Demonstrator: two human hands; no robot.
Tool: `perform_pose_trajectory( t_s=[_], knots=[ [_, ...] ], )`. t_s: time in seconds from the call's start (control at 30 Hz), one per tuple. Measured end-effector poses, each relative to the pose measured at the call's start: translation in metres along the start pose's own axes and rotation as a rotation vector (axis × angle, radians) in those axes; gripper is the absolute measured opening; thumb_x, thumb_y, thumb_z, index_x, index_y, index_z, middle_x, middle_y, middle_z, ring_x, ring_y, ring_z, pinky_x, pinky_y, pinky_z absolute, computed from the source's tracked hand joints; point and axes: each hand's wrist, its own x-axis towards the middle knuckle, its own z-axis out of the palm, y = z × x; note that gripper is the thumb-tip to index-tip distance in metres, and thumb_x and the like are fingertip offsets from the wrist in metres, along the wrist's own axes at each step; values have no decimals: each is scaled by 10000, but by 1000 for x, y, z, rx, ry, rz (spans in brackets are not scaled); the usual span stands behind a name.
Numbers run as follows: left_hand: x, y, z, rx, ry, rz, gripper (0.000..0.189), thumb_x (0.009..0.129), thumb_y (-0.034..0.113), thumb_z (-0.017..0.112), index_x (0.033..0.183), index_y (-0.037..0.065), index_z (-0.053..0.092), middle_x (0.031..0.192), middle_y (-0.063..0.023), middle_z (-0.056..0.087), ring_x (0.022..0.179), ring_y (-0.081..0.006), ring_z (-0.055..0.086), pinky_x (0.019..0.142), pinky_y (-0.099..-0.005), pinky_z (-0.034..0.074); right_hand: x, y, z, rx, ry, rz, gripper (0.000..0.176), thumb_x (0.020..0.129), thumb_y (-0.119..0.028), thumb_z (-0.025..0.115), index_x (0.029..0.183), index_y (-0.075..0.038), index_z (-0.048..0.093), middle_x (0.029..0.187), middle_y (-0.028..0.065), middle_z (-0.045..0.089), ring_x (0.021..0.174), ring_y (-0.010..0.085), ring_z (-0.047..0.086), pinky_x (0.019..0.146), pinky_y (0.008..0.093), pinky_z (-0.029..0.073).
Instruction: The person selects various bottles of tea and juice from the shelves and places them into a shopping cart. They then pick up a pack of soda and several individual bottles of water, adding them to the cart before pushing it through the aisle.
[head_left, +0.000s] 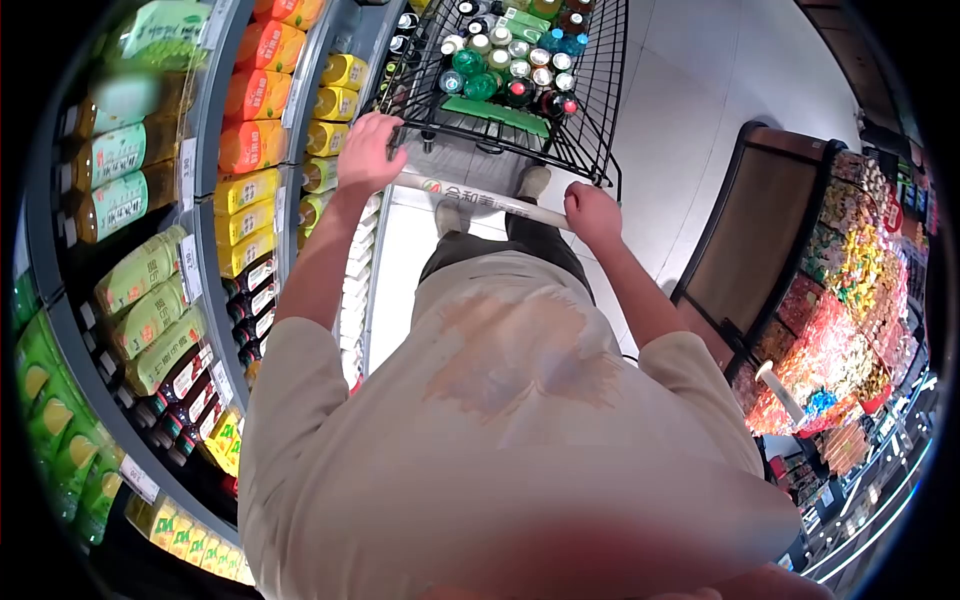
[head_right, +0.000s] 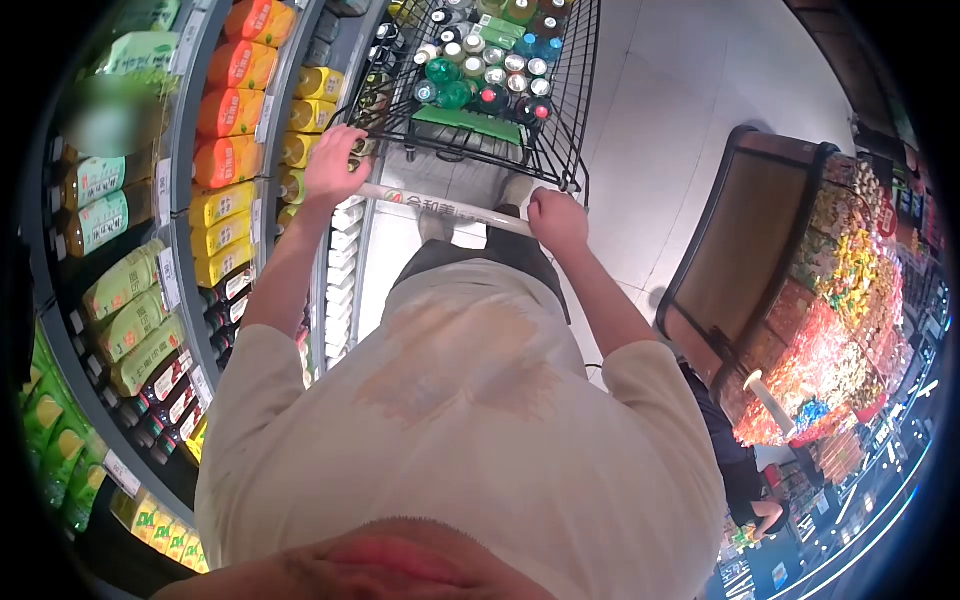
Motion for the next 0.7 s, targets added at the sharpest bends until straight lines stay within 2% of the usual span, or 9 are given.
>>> perform_pose_trajectory(
  t_s=[0.2, 0.43, 0.57, 0.7],
  knots=[
    [7, 10, 0, 5, -5, 31, 469, 761, 154, 727, 1216, 112, 622, 1269, -118, 634, 1285, -346, 533, 1093, -471, 418, 6, 12, -5, -7, -73, -61, 232, 907, -271, 525, 895, -100, 681, 877, 114, 712, 822, 335, 690, 739, 483, 556],
    [15, 11, 4, 55, -74, -50, 463, 792, 227, 686, 1237, 120, 620, 1314, -117, 611, 1333, -337, 494, 1123, -467, 385, 20, 17, -10, -41, -82, -79, 238, 910, -273, 517, 913, -95, 675, 896, 126, 716, 830, 343, 694, 740, 497, 562],
    [19, 5, 4, 54, -60, -5, 469, 790, 232, 681, 1238, 114, 616, 1321, -126, 602, 1322, -330, 501, 1110, -461, 398, 25, 17, -13, -32, -111, -31, 251, 915, -279, 508, 928, -93, 676, 926, 138, 722, 870, 350, 698, 756, 508, 562],
    [23, 7, 1, 55, -99, -49, 460, 792, 218, 662, 1235, 101, 614, 1296, -131, 607, 1307, -331, 504, 1097, -457, 408, 27, 8, -23, -5, -106, 30, 250, 906, -277, 523, 936, -83, 677, 937, 151, 721, 901, 363, 694, 779, 506, 554]
  ],
)
